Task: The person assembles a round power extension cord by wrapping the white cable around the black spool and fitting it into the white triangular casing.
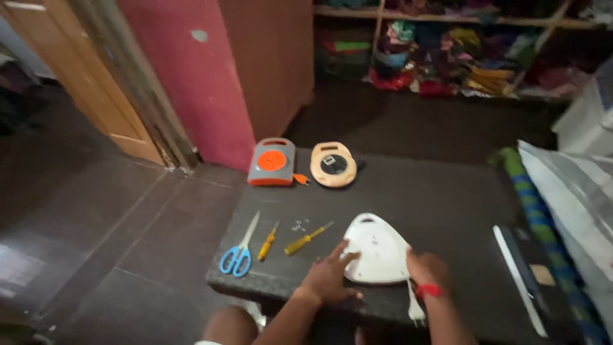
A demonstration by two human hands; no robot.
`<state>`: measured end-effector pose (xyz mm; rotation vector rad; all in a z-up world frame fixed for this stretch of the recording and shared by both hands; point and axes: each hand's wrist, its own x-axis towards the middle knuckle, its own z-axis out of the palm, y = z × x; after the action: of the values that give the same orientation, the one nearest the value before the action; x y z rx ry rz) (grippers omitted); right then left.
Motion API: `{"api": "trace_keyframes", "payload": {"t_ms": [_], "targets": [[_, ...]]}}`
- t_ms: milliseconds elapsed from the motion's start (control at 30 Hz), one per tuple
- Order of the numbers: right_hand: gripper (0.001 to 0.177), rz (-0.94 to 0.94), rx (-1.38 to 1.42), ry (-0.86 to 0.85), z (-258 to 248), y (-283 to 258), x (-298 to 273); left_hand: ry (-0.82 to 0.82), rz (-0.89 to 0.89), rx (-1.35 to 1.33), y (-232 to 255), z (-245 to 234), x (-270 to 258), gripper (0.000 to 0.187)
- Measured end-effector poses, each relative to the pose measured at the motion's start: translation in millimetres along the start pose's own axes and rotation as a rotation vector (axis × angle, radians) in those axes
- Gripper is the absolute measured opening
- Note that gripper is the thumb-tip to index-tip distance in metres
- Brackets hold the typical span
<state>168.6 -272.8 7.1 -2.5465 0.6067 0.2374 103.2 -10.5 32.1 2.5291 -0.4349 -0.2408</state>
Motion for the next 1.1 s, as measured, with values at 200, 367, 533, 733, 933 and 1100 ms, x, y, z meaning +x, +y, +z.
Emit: {"api": "trace_keyframes", "payload": {"t_ms": [200,367,533,733,933,1100], "targets": [[0.056,-0.309,-0.083,0.58,-17,-64,-45,0.338,0.1,-0.167,-26,-7,14,0.033],[0.03,-0.8,0.233,0.571,-2,-132,-60,0.624,0.065,-0.297,-34,-17,40,0.026],[0.024,-0.783,0.253,0.165,28,-177,-65,0.706,-0.318,-0.37,-85,-56,61,0.013],[0.037,-1.002,0.042,-0.092,88,-194,-74,0.718,-0.519,-0.33,-137,-95,50,0.017],[0.03,-0.842,-0.066,-0.043,117,-202,-101,0.534,-0.584,-0.26,-131,-98,54,0.017],[0.015,-0.914,0.03,0.014,113,-204,-105,0.559,-0.64,-0.198,-128,-80,70,0.011]]}}
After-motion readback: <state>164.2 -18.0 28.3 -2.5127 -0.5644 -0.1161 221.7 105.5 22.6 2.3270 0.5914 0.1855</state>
